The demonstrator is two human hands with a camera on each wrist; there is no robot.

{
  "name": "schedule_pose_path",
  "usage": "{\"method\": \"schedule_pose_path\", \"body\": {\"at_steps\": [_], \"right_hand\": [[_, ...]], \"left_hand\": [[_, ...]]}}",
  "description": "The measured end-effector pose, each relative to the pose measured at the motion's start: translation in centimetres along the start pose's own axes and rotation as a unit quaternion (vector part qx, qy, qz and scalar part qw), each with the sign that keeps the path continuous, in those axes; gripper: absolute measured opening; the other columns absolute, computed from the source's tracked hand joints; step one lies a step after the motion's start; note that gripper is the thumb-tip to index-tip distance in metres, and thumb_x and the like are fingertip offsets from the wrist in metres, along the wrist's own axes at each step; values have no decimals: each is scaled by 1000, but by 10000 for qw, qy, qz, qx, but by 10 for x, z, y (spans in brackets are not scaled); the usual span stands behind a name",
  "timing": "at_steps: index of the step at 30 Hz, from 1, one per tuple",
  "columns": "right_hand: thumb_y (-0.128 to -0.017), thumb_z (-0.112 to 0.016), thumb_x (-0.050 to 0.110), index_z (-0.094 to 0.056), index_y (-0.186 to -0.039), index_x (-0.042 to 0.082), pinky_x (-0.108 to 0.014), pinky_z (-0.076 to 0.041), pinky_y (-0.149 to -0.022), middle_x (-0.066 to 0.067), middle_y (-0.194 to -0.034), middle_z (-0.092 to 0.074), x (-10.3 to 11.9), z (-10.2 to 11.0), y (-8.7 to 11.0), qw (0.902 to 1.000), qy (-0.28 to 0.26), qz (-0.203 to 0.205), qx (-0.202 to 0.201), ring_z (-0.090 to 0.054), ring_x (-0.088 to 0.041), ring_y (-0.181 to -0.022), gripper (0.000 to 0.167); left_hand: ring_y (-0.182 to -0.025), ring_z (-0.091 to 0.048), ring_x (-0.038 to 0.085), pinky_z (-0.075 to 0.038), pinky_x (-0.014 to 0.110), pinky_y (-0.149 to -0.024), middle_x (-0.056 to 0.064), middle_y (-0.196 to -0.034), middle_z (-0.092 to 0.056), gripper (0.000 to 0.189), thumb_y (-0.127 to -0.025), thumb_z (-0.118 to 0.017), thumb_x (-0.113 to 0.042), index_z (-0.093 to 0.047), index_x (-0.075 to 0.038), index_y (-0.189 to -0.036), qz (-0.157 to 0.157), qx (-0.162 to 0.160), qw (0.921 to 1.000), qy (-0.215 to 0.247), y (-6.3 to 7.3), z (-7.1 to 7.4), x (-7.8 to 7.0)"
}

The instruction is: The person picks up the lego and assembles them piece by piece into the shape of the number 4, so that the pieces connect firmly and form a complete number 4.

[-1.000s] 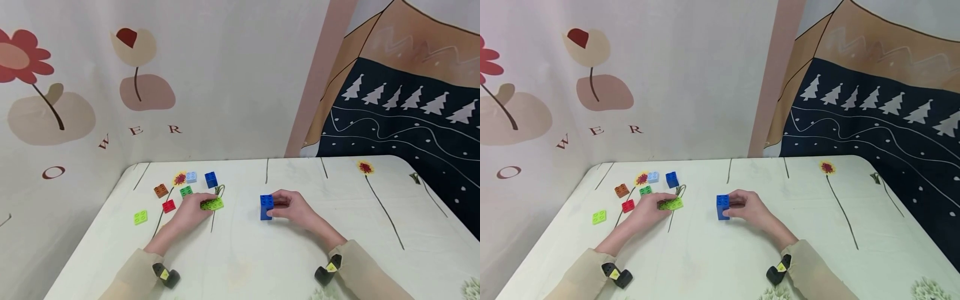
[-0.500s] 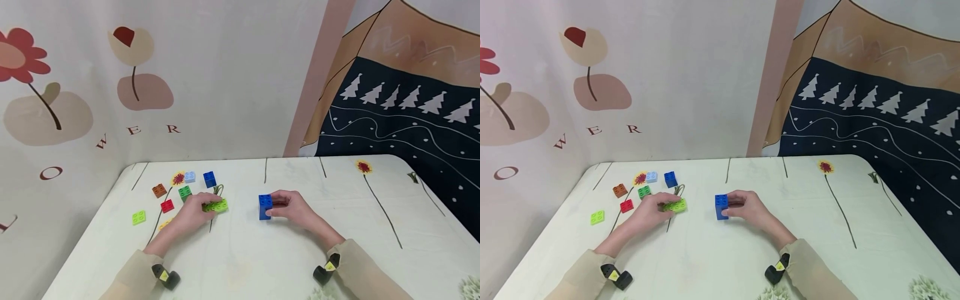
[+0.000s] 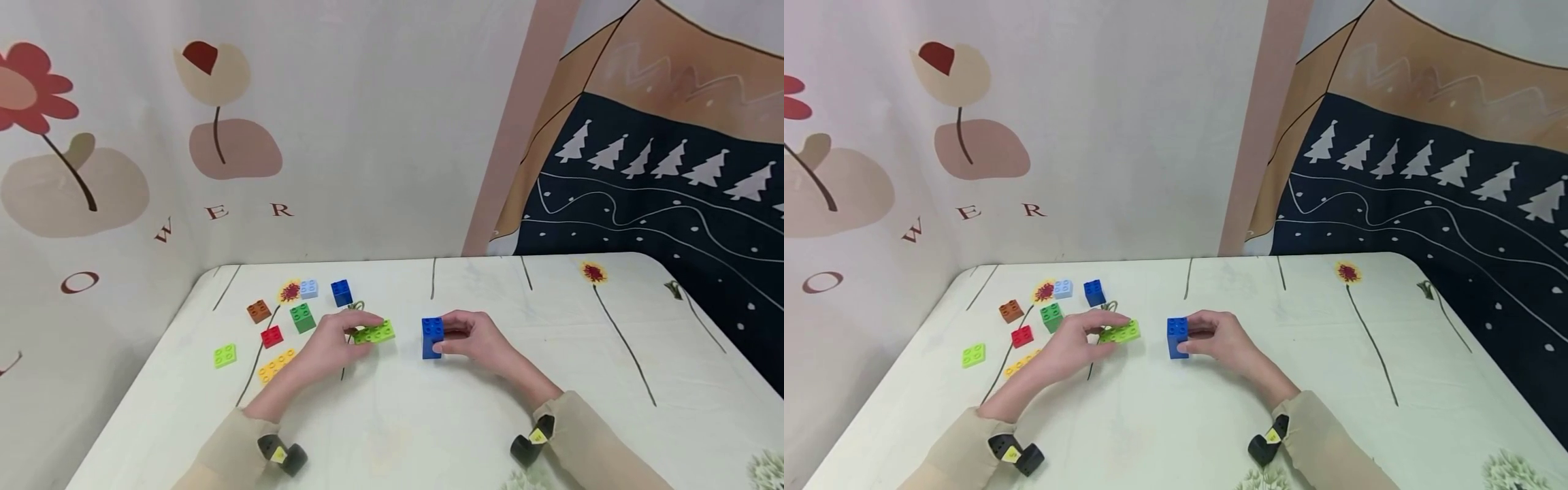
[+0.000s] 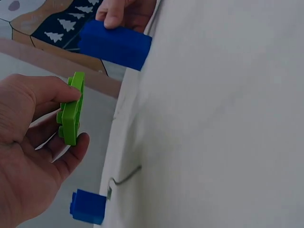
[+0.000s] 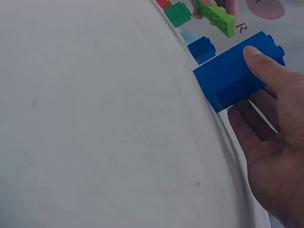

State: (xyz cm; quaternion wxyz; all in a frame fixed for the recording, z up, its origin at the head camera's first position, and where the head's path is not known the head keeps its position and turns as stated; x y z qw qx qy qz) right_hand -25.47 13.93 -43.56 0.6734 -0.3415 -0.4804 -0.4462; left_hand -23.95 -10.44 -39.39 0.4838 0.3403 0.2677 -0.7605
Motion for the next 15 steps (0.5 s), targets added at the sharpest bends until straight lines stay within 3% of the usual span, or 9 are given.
{"method": "schedule_pose_path", "body": {"at_steps": [4, 8, 15], "right_hand": [[-87, -83, 6, -69, -119, -6, -31, -58, -89, -16, -113, -74, -1, 0, 0, 10000, 31, -10, -23, -70, -30, -107, 37], [-87, -82, 7, -69, -120, -5, -32, -58, -89, -16, -113, -74, -1, 0, 0, 10000, 48, -48, -31, -70, -30, -106, 37], [-88, -82, 6, -69, -120, -6, -31, -59, -87, -16, -112, -74, 0, 0, 0, 10000, 41, 14, -5, -70, -30, -105, 37]], "left_hand": [[-115, -64, 21, -55, 39, -96, 1, -128, -70, 38, -90, -76, -2, -74, -14, -126, -186, 75, 9989, 421, -3, -6, -9], [-118, -62, 23, -53, 43, -99, 2, -130, -68, 37, -92, -76, -5, -73, -14, -128, -138, 118, 9955, 926, -5, -13, -14], [-123, -60, 24, -51, 45, -103, 1, -131, -68, 39, -91, -76, -2, -74, -15, -128, -279, 30, 9943, 1027, -12, -22, -24]]}}
Point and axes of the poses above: each hand's wrist, its own y-axis away from the middle knuckle, its own z-axis out of the back of the hand, x = y × z, the point moved 7 cm from there along -y, towards the middle knuckle
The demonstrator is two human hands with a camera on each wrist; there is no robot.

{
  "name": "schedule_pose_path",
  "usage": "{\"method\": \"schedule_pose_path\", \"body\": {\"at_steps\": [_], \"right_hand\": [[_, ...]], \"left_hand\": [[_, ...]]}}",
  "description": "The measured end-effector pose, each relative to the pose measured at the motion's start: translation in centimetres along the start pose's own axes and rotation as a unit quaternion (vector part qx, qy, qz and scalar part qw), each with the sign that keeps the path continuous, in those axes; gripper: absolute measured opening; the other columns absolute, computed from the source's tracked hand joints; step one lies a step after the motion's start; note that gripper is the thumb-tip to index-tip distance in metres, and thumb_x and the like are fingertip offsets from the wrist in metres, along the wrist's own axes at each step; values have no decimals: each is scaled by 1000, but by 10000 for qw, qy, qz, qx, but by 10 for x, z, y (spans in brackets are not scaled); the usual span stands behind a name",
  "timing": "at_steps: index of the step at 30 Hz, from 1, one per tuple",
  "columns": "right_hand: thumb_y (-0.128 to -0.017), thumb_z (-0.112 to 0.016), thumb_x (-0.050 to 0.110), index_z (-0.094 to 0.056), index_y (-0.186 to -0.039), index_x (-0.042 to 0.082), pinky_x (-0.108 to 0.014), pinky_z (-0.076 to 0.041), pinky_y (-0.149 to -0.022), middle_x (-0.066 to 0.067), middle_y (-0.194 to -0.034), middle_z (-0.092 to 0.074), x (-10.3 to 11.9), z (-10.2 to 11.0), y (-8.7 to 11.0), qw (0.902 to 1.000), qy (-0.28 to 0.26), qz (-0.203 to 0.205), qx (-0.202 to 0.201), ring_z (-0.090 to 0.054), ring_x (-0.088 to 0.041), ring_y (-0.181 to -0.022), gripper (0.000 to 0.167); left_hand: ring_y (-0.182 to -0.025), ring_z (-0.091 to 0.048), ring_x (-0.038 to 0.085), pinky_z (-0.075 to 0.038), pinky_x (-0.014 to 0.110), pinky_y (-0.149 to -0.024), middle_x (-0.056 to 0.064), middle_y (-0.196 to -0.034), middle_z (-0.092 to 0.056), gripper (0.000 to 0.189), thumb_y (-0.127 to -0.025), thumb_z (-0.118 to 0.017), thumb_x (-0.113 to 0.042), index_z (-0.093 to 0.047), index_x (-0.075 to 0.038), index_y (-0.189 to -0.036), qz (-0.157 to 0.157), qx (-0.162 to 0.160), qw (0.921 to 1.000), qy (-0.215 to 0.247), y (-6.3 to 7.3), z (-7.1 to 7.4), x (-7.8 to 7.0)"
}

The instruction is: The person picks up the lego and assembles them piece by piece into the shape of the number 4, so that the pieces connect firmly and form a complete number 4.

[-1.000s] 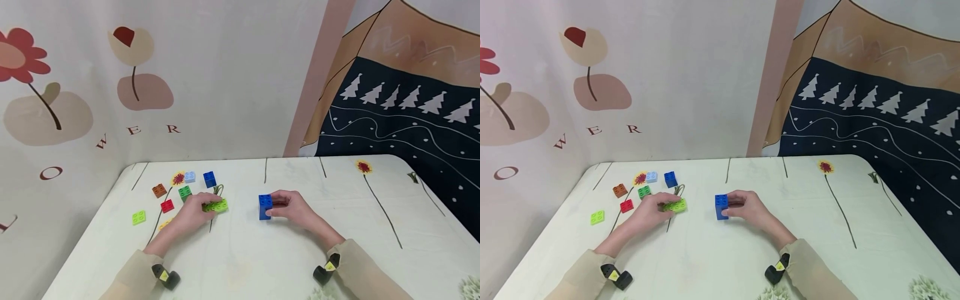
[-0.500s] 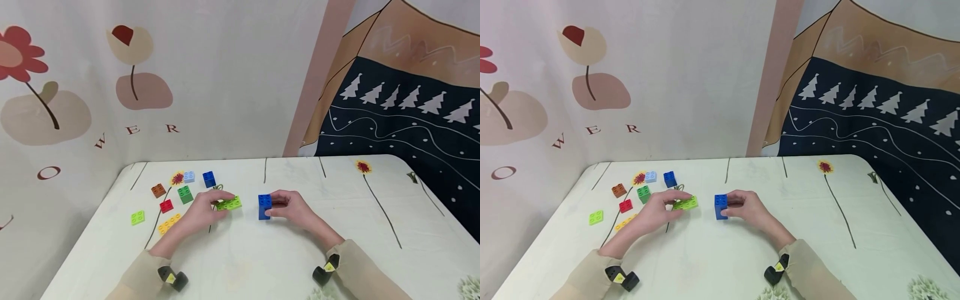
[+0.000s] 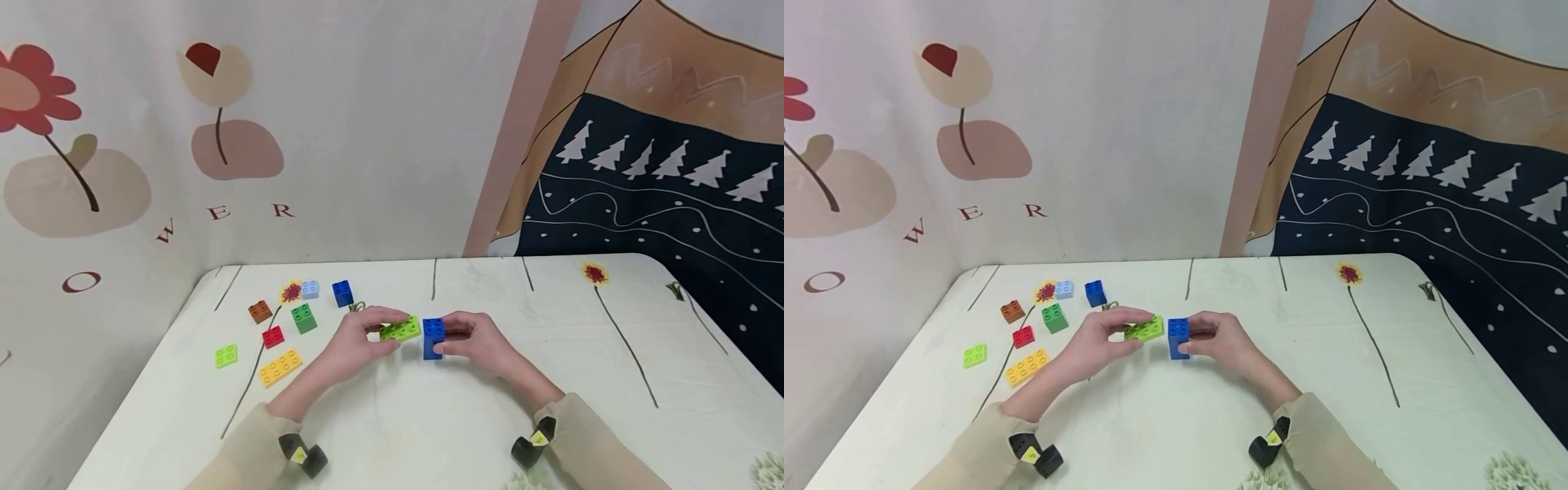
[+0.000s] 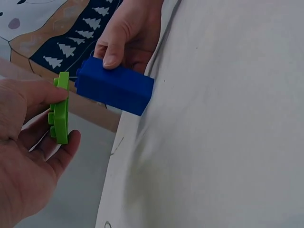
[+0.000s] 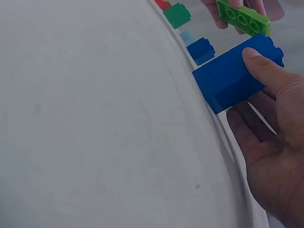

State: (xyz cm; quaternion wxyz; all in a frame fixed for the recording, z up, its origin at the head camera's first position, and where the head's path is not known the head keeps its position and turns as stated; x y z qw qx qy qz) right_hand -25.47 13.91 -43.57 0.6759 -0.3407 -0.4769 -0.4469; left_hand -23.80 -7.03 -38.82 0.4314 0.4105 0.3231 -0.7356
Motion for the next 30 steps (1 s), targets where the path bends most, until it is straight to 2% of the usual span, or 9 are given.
{"method": "schedule_pose_path", "body": {"at_steps": [6, 13, 25, 30], "right_hand": [[-89, -81, 7, -69, -120, -7, -30, -59, -86, -17, -112, -74, 0, -3, -3, 9995, -221, 126, 168, -70, -32, -107, 37], [-89, -81, 7, -69, -121, -7, -30, -59, -86, -17, -112, -74, 0, -4, -3, 9994, -267, 152, 186, -70, -31, -108, 37], [-89, -81, 7, -68, -122, -6, -31, -58, -89, -17, -114, -73, 2, -6, -8, 9993, -226, 226, 185, -70, -31, -109, 38], [-88, -82, 10, -69, -122, -4, -31, -58, -89, -15, -114, -74, 2, -7, -7, 9996, -140, 179, 149, -70, -29, -109, 39]], "left_hand": [[-126, -59, 25, -49, 47, -105, 2, -132, -67, 40, -91, -75, 0, -74, -14, -128, 23, -44, 9999, 90, -4, -10, -3], [-128, -57, 25, -47, 47, -108, 2, -133, -66, 40, -91, -74, 2, -73, -12, -128, -75, -56, 9999, 91, -7, -14, -7], [-127, -59, 25, -49, 45, -106, 3, -131, -68, 39, -90, -74, 3, -73, -9, -127, -597, -16, 9980, -186, -14, -18, -19], [-125, -61, 24, -52, 41, -102, 3, -129, -69, 34, -92, -75, -1, -75, -10, -125, -622, 63, 9977, -265, -15, -17, -21]]}}
Point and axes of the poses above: each hand's wrist, its own y-axis away from the middle knuckle, its own z-axis out of the back of the hand, x = y × z, the point moved 7 cm from there along -y, towards the middle knuckle
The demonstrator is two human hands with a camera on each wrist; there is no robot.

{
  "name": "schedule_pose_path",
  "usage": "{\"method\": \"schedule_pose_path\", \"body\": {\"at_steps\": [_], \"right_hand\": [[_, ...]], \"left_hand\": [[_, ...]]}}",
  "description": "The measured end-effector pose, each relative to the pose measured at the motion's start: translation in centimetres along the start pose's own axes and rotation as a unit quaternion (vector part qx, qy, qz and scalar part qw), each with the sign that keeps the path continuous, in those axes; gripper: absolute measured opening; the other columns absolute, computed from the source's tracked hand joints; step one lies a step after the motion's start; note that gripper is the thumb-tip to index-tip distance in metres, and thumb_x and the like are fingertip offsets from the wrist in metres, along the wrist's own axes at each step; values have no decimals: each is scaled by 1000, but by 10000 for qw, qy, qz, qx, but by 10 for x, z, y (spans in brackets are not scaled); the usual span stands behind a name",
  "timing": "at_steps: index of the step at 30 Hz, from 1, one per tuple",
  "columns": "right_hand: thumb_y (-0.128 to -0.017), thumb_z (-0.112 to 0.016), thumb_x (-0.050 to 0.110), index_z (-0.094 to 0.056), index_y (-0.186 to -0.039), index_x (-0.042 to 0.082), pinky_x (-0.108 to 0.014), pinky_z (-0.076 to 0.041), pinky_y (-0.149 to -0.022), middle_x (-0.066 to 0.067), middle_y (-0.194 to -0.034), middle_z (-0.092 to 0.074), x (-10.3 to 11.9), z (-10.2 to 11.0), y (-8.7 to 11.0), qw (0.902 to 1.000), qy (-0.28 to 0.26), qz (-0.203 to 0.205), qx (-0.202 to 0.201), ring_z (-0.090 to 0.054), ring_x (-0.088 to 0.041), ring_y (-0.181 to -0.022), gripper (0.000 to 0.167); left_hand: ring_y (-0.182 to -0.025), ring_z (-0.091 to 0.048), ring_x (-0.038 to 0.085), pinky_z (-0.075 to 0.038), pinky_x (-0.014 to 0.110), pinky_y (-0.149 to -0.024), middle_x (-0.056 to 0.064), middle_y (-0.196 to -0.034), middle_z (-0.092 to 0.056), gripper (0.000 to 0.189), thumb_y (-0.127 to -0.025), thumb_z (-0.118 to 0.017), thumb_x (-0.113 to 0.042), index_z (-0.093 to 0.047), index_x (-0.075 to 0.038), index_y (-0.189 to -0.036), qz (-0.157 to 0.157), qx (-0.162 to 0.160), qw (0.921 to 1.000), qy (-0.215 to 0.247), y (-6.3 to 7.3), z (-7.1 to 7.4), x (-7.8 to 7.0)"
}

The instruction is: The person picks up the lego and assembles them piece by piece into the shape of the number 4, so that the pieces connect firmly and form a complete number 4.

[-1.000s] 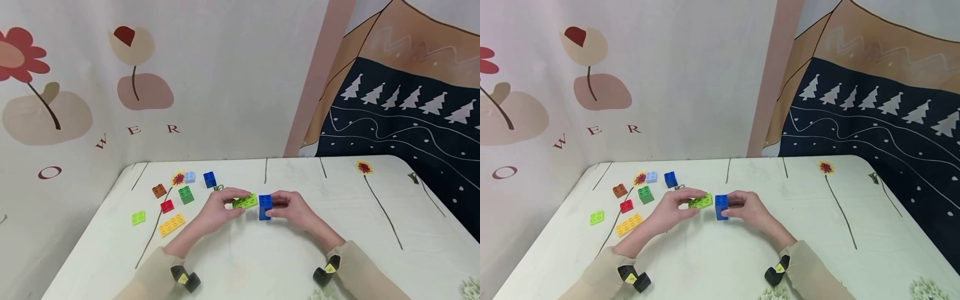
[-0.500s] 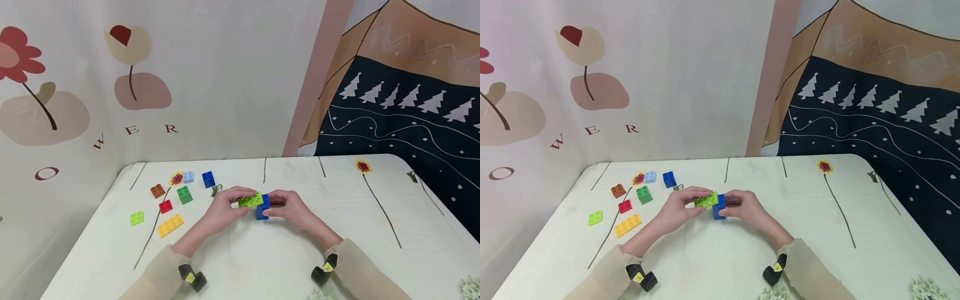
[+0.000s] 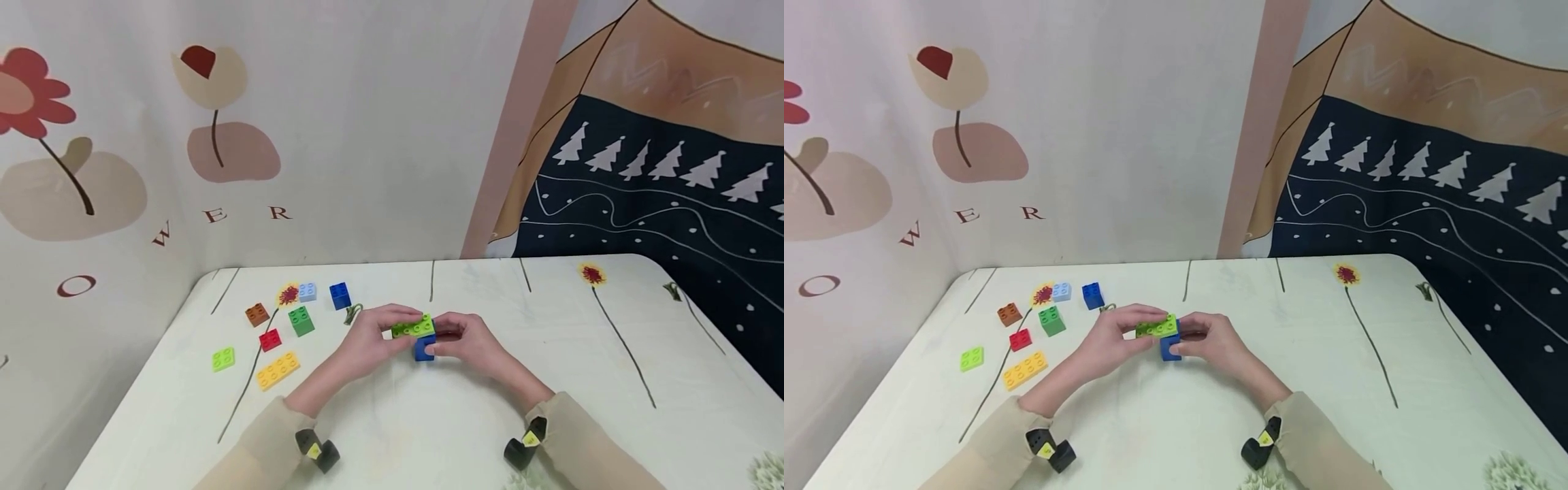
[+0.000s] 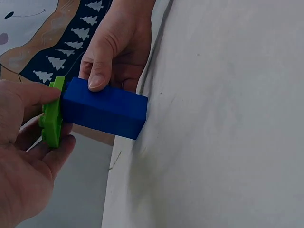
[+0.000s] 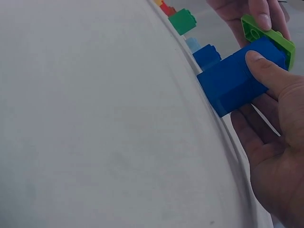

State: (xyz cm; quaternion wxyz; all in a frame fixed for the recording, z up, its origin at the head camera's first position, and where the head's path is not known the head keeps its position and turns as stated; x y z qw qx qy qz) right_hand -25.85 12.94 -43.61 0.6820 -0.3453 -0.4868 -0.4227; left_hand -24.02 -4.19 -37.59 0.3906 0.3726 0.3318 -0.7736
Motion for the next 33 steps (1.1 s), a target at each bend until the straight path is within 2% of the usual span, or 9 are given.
{"method": "schedule_pose_path", "body": {"at_steps": [11, 19, 28, 33], "right_hand": [[-89, -82, 11, -69, -123, -2, -32, -59, -89, -13, -115, -73, -4, -1, 0, 9998, -114, -144, 13, -70, -29, -109, 39], [-89, -82, 13, -70, -123, -1, -34, -59, -89, -12, -115, -74, -1, -1, 1, 9999, -13, -125, 34, -70, -28, -109, 39], [-88, -82, 10, -70, -121, -2, -32, -59, -88, -14, -114, -74, 2, 1, -1, 9999, 60, 83, 130, -70, -28, -109, 38], [-88, -82, 8, -70, -120, -4, -31, -59, -87, -15, -112, -74, 1, 0, -1, 9998, 65, 138, 95, -71, -27, -106, 37]], "left_hand": [[-125, -61, 22, -54, 35, -99, 1, -129, -69, 34, -92, -77, -5, -76, -12, -125, -19, 55, 9996, -263, -4, 0, -1], [-126, -61, 24, -55, 39, -99, 2, -130, -69, 35, -92, -76, -4, -75, -12, -126, 15, 83, 9996, -253, -4, 1, 0], [-126, -62, 22, -51, 41, -104, 2, -129, -71, 36, -91, -78, -5, -75, -13, -126, -114, 111, 9987, -492, -5, -1, -1], [-125, -63, 23, -51, 38, -103, 4, -129, -70, 37, -91, -78, -5, -74, -10, -127, -411, 317, 9947, -891, -6, 0, -7]]}}
Point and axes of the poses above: each hand's wrist, its own y-axis away from the middle knuckle, its own z-axis out of the back of the hand, x = y × z, the point moved 7 cm from there along -y, towards the middle knuckle
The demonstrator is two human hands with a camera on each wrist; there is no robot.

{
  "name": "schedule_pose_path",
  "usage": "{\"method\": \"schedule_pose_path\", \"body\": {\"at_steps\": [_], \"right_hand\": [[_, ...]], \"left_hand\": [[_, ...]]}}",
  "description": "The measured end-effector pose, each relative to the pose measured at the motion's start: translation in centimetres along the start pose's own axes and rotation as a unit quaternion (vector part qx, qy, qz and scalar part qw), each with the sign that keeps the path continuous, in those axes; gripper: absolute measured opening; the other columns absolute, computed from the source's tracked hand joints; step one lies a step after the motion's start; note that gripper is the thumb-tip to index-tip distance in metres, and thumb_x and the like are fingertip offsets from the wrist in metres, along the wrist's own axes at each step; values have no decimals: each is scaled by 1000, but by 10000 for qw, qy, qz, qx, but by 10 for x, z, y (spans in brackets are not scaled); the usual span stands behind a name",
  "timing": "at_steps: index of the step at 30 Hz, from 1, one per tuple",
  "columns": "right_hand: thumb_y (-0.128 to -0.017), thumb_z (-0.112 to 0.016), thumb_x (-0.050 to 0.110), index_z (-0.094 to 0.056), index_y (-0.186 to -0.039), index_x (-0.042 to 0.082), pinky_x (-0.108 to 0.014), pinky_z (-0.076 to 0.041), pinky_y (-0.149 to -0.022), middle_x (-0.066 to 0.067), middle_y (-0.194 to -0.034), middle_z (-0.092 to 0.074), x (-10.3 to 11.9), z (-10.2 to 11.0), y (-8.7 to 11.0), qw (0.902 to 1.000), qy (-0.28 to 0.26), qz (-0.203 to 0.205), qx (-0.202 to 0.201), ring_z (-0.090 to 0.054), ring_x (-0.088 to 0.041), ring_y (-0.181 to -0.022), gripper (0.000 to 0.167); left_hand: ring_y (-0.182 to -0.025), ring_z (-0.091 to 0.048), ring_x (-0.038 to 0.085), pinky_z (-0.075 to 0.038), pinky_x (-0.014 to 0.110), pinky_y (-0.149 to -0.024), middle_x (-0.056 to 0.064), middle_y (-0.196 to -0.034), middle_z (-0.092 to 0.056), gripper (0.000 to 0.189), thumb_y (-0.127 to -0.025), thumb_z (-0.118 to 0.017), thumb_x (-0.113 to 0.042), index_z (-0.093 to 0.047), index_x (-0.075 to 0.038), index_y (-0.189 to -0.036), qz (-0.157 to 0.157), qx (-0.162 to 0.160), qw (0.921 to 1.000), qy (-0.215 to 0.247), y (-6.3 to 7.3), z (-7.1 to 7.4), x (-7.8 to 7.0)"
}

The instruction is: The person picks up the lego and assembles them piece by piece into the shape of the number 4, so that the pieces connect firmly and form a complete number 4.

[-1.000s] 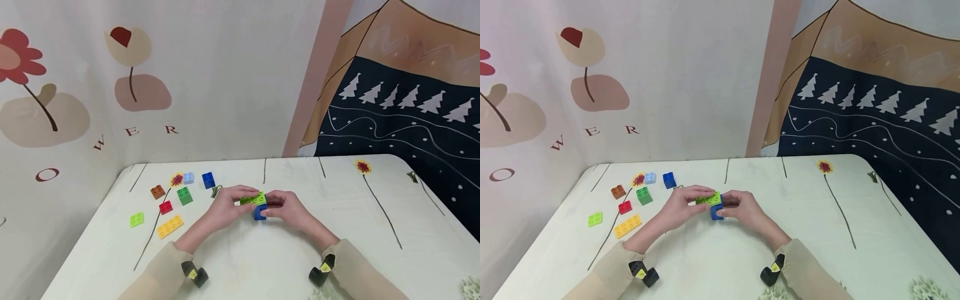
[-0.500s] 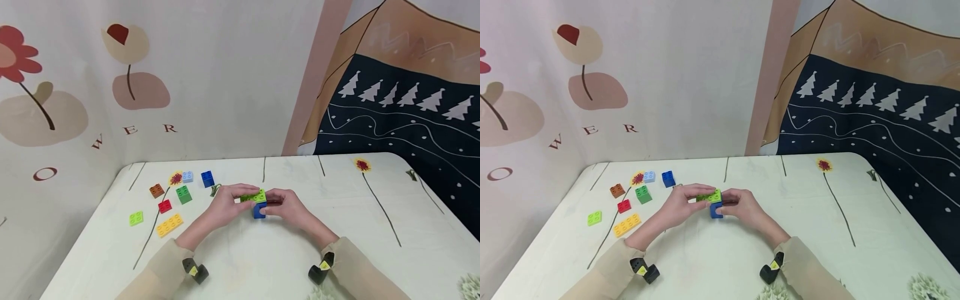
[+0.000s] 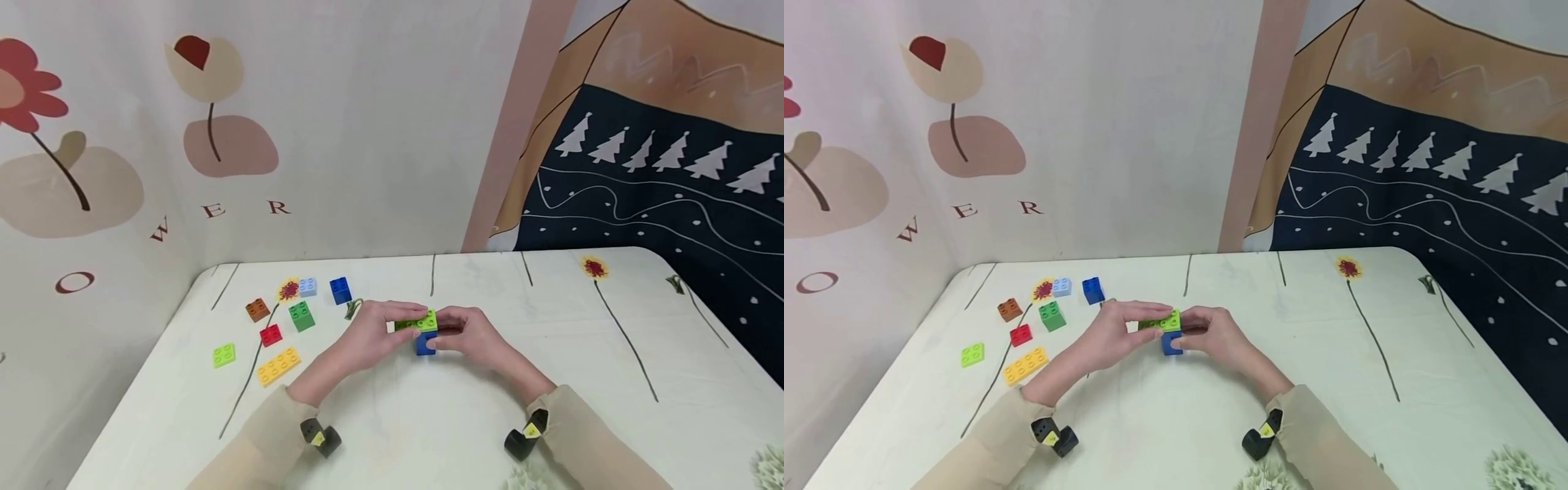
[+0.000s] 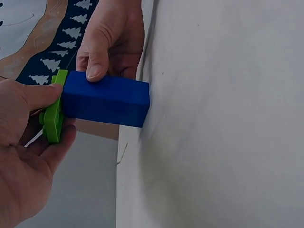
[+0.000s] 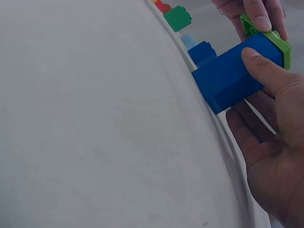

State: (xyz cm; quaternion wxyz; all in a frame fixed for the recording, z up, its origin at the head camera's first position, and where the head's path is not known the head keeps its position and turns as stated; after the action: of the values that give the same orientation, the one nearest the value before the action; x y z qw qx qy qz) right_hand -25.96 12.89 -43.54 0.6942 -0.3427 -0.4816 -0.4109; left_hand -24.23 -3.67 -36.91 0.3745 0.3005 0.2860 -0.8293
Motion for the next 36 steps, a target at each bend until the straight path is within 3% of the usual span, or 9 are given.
{"method": "schedule_pose_path", "body": {"at_steps": [8, 17, 24, 31, 36], "right_hand": [[-89, -81, 6, -69, -120, -5, -30, -59, -88, -17, -113, -74, -1, 1, 2, 10000, -65, -14, -35, -70, -31, -109, 35], [-89, -80, 5, -68, -122, -7, -31, -59, -88, -18, -115, -73, -1, -1, 2, 9996, -230, -151, -2, -69, -32, -112, 37], [-88, -81, 4, -68, -122, -7, -32, -59, -89, -18, -115, -73, 1, 0, 1, 9997, -192, -165, -19, -69, -33, -111, 38], [-88, -81, 4, -68, -122, -7, -32, -59, -89, -18, -115, -73, -1, 0, 1, 9995, -247, -181, -15, -69, -33, -112, 38], [-88, -81, 5, -68, -122, -7, -31, -58, -89, -18, -115, -73, 0, -1, 1, 9995, -254, -185, 1, -69, -32, -111, 38]], "left_hand": [[-124, -64, 23, -53, 36, -100, 5, -129, -70, 36, -91, -78, -5, -73, -6, -126, -354, 249, 9979, -479, -5, 0, -7], [-124, -63, 22, -52, 35, -101, 5, -129, -70, 37, -91, -78, -6, -73, -9, -127, -337, 668, 9938, -821, -9, 1, -11], [-124, -64, 23, -47, 43, -109, 5, -129, -70, 36, -92, -77, -7, -73, -8, -127, -409, 938, 9893, -1043, -12, 2, -18], [-124, -64, 23, -48, 42, -107, 4, -130, -70, 36, -92, -77, -7, -73, -9, -128, -336, 883, 9904, -1009, -12, 3, -17], [-126, -62, 23, -52, 38, -103, 4, -132, -68, 38, -93, -77, -7, -71, -9, -130, -189, 658, 9952, -695, -7, 1, -9]]}}
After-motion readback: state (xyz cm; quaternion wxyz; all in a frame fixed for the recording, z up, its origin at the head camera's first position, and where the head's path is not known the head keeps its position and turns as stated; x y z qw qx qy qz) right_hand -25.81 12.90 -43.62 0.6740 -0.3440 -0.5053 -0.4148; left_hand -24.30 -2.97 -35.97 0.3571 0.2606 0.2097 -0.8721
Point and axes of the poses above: each hand's wrist, its own y-axis away from the middle knuckle, its own z-axis out of the back of the hand, x = y × z, the point moved 7 cm from there along -y, towards the middle knuckle
